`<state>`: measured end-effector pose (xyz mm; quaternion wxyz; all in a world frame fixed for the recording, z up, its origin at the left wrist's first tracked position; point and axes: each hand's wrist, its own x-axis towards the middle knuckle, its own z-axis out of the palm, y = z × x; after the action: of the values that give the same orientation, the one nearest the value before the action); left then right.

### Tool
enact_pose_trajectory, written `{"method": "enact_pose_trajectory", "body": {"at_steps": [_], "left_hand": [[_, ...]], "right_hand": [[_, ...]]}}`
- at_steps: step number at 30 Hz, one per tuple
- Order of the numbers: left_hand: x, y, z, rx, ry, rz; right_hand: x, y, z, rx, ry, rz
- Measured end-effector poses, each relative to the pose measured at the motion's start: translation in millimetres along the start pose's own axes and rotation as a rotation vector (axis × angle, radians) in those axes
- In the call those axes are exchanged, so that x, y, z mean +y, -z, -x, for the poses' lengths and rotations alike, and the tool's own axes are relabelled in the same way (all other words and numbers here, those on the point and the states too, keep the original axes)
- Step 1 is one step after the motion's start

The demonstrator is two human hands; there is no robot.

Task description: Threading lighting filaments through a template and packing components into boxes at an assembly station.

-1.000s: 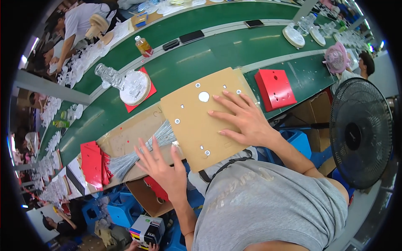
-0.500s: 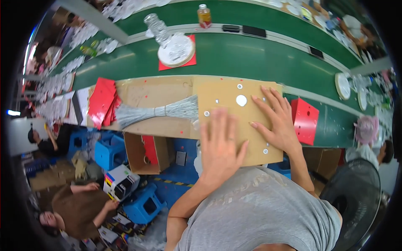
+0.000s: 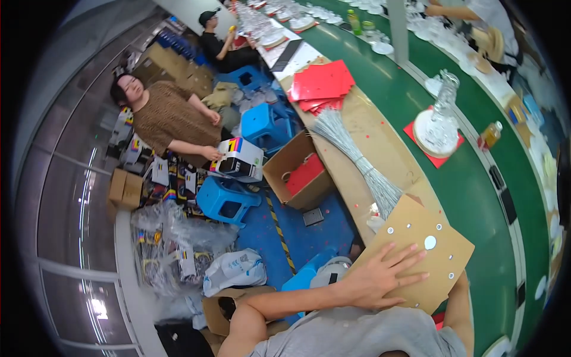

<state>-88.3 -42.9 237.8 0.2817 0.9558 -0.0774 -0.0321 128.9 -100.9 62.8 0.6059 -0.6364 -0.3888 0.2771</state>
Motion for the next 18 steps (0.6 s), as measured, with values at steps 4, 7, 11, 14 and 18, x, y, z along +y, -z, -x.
{"method": "enact_pose_trajectory", "body": {"at_steps": [4, 7, 11, 14, 18], "left_hand": [[3.1, 2.9, -2.0, 0.016, 0.061, 0.027], [7.1, 4.2, -8.5, -0.003, 0.026, -0.006], [10.5, -0.8, 0.8, 0.005, 0.064, -0.050], [7.0, -1.8, 0.1, 0.015, 0.074, -0.063], [14.5, 0.0, -5.8, 0.016, 0.032, -0.109]], "right_hand": [[47.5, -2.9, -19.2, 0.008, 0.443, 0.452], [173.8, 30.2, -12.7, 0.023, 0.027, 0.408], [128.2, 7.2, -4.2, 0.203, -0.521, 0.115], [77.1, -0.9, 14.5, 0.122, -0.377, 0.201], [22.3, 16.3, 71.8, 0.082, -0.205, 0.324]]}}
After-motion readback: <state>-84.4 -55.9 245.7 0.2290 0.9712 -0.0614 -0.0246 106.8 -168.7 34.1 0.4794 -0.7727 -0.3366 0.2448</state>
